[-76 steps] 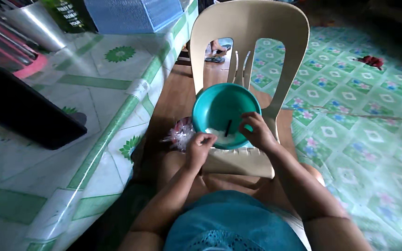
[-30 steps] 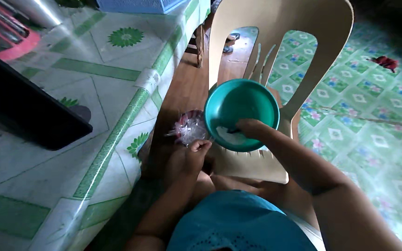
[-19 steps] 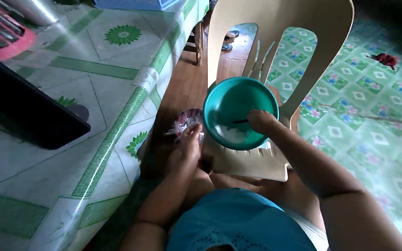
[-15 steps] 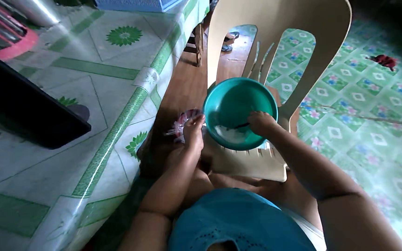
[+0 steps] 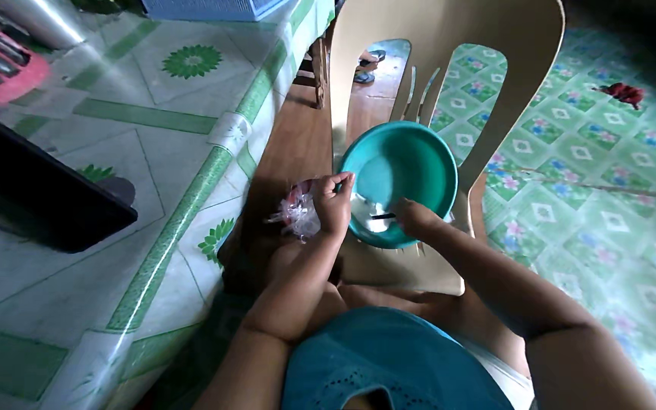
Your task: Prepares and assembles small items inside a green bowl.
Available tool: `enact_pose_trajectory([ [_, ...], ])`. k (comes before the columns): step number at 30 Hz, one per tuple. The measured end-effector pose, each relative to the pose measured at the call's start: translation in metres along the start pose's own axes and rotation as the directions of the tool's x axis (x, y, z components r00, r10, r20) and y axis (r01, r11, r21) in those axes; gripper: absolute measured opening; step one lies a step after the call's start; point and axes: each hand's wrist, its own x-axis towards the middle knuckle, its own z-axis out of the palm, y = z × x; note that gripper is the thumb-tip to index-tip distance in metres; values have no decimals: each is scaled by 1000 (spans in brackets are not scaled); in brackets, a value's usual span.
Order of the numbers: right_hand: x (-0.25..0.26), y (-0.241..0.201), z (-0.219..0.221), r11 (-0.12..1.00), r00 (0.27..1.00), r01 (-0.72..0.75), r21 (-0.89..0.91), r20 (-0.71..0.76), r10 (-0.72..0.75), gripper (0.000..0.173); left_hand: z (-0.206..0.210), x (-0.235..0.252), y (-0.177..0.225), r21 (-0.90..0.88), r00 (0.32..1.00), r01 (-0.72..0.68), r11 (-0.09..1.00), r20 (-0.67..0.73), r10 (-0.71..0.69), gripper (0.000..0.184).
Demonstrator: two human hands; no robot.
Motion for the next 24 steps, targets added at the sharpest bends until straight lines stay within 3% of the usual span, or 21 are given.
enact_pose_trajectory([
  [5,-15,16,-21,1000,995,1,-8,-102,-1,20,3,-6,2,44,971,-237,971,-28,238,14],
  [9,-20,28,-12,999,989,6,-35,-146,-11,25,5,0,11,66,969,-246,967,5,247,14],
  [13,-20,32,-19,997,998,-28,-78,-58,24,22,3,-3,15,76,985,-162,984,74,157,19],
  [19,-16,42,-42,919,997,-60,-390,27,77,23,3,-1,17,102,990,-141,985,41,138,19],
  [24,-4,46,-9,976,994,-16,-217,100,39,19,7,-2,28,90,992,-128,988,35,125,19],
])
